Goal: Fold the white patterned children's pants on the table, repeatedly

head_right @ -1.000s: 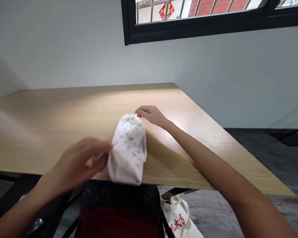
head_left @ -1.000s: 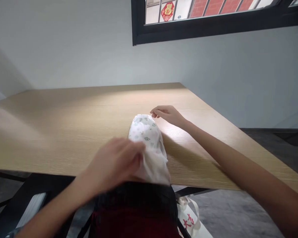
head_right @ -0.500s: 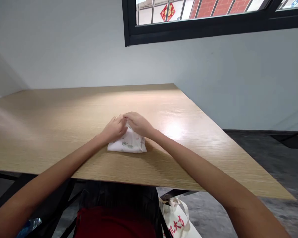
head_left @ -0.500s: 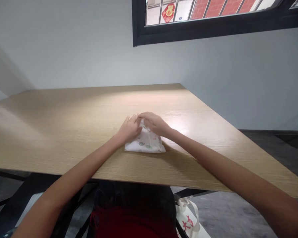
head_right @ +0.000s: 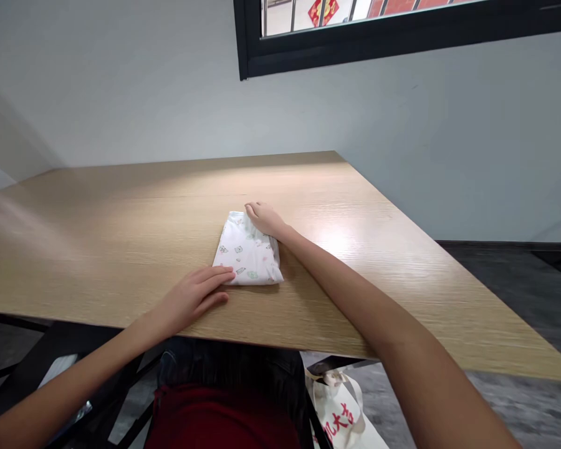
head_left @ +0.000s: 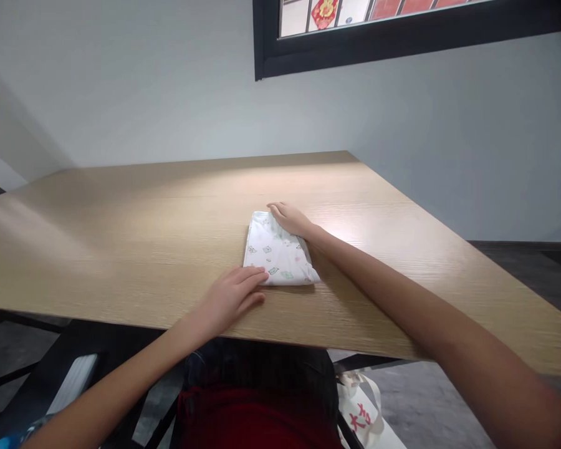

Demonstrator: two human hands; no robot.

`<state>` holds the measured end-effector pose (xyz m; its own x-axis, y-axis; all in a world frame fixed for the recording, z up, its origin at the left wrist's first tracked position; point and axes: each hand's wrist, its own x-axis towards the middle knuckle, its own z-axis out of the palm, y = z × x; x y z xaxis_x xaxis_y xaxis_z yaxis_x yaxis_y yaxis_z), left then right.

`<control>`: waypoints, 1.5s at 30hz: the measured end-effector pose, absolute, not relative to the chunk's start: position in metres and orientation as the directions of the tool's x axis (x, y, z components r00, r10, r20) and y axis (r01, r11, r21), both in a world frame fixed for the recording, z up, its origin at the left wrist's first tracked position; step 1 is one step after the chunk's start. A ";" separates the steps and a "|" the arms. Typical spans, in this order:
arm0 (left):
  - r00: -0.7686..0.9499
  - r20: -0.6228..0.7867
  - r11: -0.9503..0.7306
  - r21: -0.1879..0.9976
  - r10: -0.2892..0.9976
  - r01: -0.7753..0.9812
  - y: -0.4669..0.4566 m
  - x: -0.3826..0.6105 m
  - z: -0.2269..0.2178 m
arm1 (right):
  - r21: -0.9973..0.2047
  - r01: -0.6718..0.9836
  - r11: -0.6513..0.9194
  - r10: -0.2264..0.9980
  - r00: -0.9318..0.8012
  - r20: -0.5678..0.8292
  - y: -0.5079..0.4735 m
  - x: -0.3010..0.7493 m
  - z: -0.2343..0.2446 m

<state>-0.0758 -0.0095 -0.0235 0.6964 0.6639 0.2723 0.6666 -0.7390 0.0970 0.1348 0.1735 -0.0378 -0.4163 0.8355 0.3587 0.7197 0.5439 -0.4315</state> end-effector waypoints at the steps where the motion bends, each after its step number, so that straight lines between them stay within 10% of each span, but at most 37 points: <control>1: 0.709 0.301 -0.752 0.045 0.638 0.657 -0.003 -0.074 -0.023 | -0.457 0.712 0.533 0.841 -0.390 0.375 0.168 0.136 -0.037; 11: 0.779 0.368 -0.800 -0.135 0.508 0.585 0.001 -0.066 -0.015 | -0.062 0.534 0.843 0.486 -0.707 0.513 -0.002 0.160 -0.013; 20: 0.723 0.358 -0.757 -0.062 0.592 0.650 0.021 -0.079 -0.022 | 0.144 0.540 0.829 0.458 -0.804 0.378 0.012 0.171 -0.022; 28: 0.695 0.283 -0.739 0.086 0.661 0.668 -0.024 -0.087 0.015 | -0.356 0.478 0.803 0.592 -0.569 0.571 -0.011 0.156 0.015; 34: 0.481 0.047 -0.459 0.394 0.875 0.796 0.045 -0.086 0.048 | -0.592 0.704 0.393 0.918 -0.332 0.215 0.055 0.154 0.034; 38: 0.497 -0.015 -0.456 0.377 0.867 0.806 0.089 -0.080 0.025 | -0.463 0.849 0.253 0.959 -0.285 0.003 0.090 0.146 0.015; 45: 0.422 0.165 -0.453 0.342 0.891 0.823 0.093 -0.042 0.003 | -0.068 0.882 0.465 0.811 -0.394 0.433 0.064 0.107 0.006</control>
<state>-0.0420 0.0926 0.0030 0.4221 0.8914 0.1649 0.8234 -0.4531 0.3417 0.1073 0.0639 0.0063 -0.3942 0.8108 0.4327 0.8824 0.4655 -0.0684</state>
